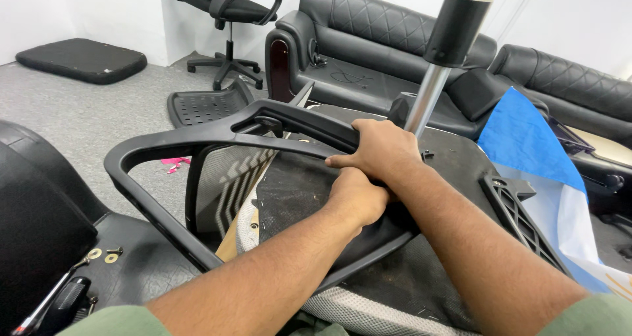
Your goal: The person uses a screwdriver to tighten screws on a chair base and then attaches a chair armrest to the seat. The person handles the chair base, armrest, and screws while working on the chair assembly.
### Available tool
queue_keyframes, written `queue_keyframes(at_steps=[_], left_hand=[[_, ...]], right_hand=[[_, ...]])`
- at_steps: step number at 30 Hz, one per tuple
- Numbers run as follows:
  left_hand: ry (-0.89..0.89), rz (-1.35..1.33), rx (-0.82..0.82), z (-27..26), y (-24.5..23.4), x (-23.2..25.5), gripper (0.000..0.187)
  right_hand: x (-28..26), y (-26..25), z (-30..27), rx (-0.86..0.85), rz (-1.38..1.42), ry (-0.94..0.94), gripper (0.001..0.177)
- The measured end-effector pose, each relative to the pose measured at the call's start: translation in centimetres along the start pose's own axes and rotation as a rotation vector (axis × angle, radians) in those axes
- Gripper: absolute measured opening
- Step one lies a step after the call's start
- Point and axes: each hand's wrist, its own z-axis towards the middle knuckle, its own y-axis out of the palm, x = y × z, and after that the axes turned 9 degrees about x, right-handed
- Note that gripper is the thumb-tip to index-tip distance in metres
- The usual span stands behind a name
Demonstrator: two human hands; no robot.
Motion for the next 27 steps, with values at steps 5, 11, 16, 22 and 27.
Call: queue_keyframes(at_steps=[5,11,16,22,27], left_hand=[[0.058,0.089,-0.125,-0.7,-0.7,0.1,0.042],[0.097,0.314,-0.214,-1.4,-3.1,0.6,0.041],[0.04,0.384,-0.192,-1.2,-5.6,1.5,0.03],[0.19,0.394,0.026,-1.6,-8.3,2.2,0.032],[0.217,0.477,0.204,-2.8,-9.6,1.6,0.039]], right_hand=[[0.2,-0.1,-0.9,-0.022,-0.055,-0.019,0.095],[0.4,0.6,-0.9,0.042,-0.062,-0.043,0.072],[0.7,1.3,-0.9,0.07,-0.046,-0.035,0.063],[0.7,1.4,-1.0,0.085,-0.014,-0.023,0.067],[0.5,1.3,-1.1,0.075,-0.016,-0.017,0.069]])
